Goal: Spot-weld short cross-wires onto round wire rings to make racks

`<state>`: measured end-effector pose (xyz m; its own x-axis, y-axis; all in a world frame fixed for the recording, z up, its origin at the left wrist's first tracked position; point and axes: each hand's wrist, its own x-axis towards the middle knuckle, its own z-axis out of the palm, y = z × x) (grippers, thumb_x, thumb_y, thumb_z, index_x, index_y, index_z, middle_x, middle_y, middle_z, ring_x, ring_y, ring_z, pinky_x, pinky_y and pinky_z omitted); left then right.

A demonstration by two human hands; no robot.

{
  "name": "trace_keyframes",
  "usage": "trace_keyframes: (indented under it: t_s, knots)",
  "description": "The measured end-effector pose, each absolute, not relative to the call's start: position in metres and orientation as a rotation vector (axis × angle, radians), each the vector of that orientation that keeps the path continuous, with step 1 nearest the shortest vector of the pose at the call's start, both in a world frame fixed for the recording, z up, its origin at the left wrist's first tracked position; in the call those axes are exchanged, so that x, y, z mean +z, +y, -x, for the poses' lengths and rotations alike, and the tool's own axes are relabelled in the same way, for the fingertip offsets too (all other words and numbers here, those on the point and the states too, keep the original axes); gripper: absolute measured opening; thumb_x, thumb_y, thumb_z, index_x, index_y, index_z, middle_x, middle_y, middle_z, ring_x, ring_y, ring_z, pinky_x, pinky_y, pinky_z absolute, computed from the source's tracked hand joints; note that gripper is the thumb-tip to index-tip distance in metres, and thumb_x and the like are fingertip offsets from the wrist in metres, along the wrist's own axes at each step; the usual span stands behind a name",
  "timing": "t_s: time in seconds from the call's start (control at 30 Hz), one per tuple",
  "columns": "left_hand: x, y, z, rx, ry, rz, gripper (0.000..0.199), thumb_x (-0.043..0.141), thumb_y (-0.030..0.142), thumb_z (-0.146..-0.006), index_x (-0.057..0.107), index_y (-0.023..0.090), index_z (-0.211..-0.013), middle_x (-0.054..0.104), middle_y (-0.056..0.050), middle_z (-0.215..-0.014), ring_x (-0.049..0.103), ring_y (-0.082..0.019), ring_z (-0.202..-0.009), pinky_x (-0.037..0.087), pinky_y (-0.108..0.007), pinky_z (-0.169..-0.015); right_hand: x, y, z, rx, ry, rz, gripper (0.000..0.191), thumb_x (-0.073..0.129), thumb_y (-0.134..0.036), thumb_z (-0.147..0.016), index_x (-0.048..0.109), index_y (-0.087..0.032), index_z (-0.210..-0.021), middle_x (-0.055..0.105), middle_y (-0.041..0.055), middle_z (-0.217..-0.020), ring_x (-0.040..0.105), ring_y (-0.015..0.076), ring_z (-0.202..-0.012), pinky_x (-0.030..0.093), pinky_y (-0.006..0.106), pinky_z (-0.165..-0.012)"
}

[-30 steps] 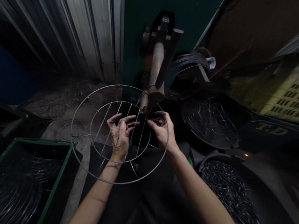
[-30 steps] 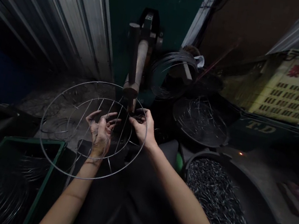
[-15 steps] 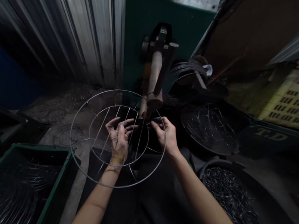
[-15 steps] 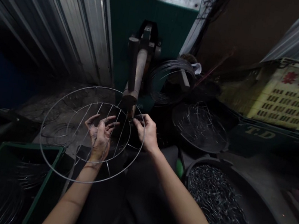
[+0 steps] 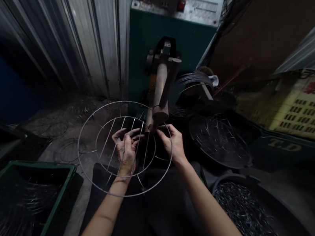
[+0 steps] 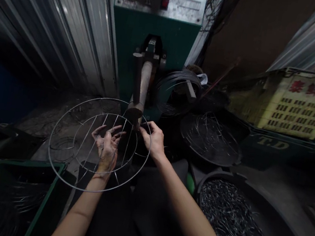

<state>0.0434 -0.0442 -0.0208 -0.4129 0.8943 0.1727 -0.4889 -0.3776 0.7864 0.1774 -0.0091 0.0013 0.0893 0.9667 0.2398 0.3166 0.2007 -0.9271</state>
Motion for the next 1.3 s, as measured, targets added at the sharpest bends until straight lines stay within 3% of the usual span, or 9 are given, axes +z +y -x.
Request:
trace_keyframes:
  t_s: [0.4,0.53,0.67,0.8,0.87,0.97,1.1,1.3]
  knots:
    - [-0.024,-0.038,-0.045,1.903,0.850,-0.768,0.022,0.042,0.028,-0.090,0.029,0.026,-0.107,0.064,-0.004,-0.094,0.065,-0.012,-0.074,0.051,-0.031,-0.074,-0.001,0.000,-0.174,0.805,-1.417,1.305,0.021,0.062,-0.039,-0.070,0.064,-0.019,-0.078,0.066,-0.0004,-0.073,0.060,0.0152,-0.068,0.047,0.028,-0.065]
    - [-0.024,-0.045,-0.039,1.846,0.820,-0.859,0.033,0.045,0.027,-0.089,0.028,0.030,-0.117,0.063,-0.004,-0.101,0.065,-0.012,-0.078,0.051,-0.031,-0.077,0.000,-0.003,-0.190,0.819,-1.426,1.276,0.022,0.061,-0.034,-0.072,0.066,-0.020,-0.089,0.068,0.0014,-0.085,0.062,0.0169,-0.079,0.048,0.031,-0.074]
    - [-0.034,-0.057,-0.008,1.614,0.794,-0.812,0.059,0.058,0.024,-0.081,0.026,0.031,-0.131,0.063,-0.006,-0.105,0.065,-0.013,-0.081,0.053,-0.028,-0.073,0.004,-0.047,-0.226,0.747,-1.490,1.413,0.025,0.059,-0.032,-0.075,0.066,-0.022,-0.097,0.068,0.0036,-0.098,0.061,0.0199,-0.091,0.046,0.036,-0.084]
    - [-0.030,-0.055,0.024,1.199,0.654,-0.623,0.050,0.044,0.045,-0.085,0.042,0.018,-0.127,0.064,-0.015,-0.102,0.065,-0.017,-0.074,0.052,-0.027,-0.057,0.009,-0.117,-0.226,1.036,-1.690,1.413,0.018,0.057,-0.035,-0.078,0.068,-0.022,-0.083,0.069,0.0024,-0.078,0.063,0.0187,-0.073,0.051,0.032,-0.069]
    - [-0.018,-0.049,0.031,1.035,0.588,-0.632,0.053,0.039,0.049,-0.085,0.045,0.016,-0.126,0.064,-0.018,-0.104,0.065,-0.019,-0.074,0.051,-0.028,-0.054,0.010,-0.145,-0.203,1.094,-1.731,1.336,0.021,0.061,-0.034,-0.076,0.067,-0.024,-0.094,0.069,0.0031,-0.085,0.063,0.0184,-0.075,0.052,0.032,-0.069]
    - [-0.001,-0.044,0.030,0.926,0.594,-0.672,0.048,0.045,0.038,-0.084,0.047,0.015,-0.126,0.065,-0.017,-0.098,0.063,-0.017,-0.068,0.048,-0.025,-0.051,0.008,-0.166,-0.164,0.990,-1.690,1.250,0.032,0.065,-0.030,-0.074,0.063,-0.026,-0.106,0.067,0.0036,-0.092,0.063,0.0169,-0.076,0.052,0.030,-0.069]
    - [0.004,-0.059,0.015,1.052,0.648,-0.689,0.045,0.053,0.022,-0.078,0.049,0.012,-0.122,0.065,-0.012,-0.088,0.058,-0.011,-0.063,0.044,-0.018,-0.047,-0.004,-0.154,-0.153,0.742,-1.521,1.239,0.016,0.056,-0.026,-0.082,0.067,-0.026,-0.093,0.067,0.0027,-0.086,0.064,0.0158,-0.078,0.052,0.030,-0.074]
    - [-0.012,-0.083,-0.024,1.439,0.586,-0.644,0.040,0.058,0.018,-0.076,0.054,0.019,-0.116,0.058,-0.005,-0.095,0.057,-0.010,-0.074,0.046,-0.018,-0.057,-0.004,-0.103,-0.187,0.784,-1.220,1.359,0.025,0.052,-0.040,-0.084,0.064,-0.020,-0.094,0.067,0.0030,-0.081,0.063,0.0138,-0.059,0.053,0.027,-0.056]
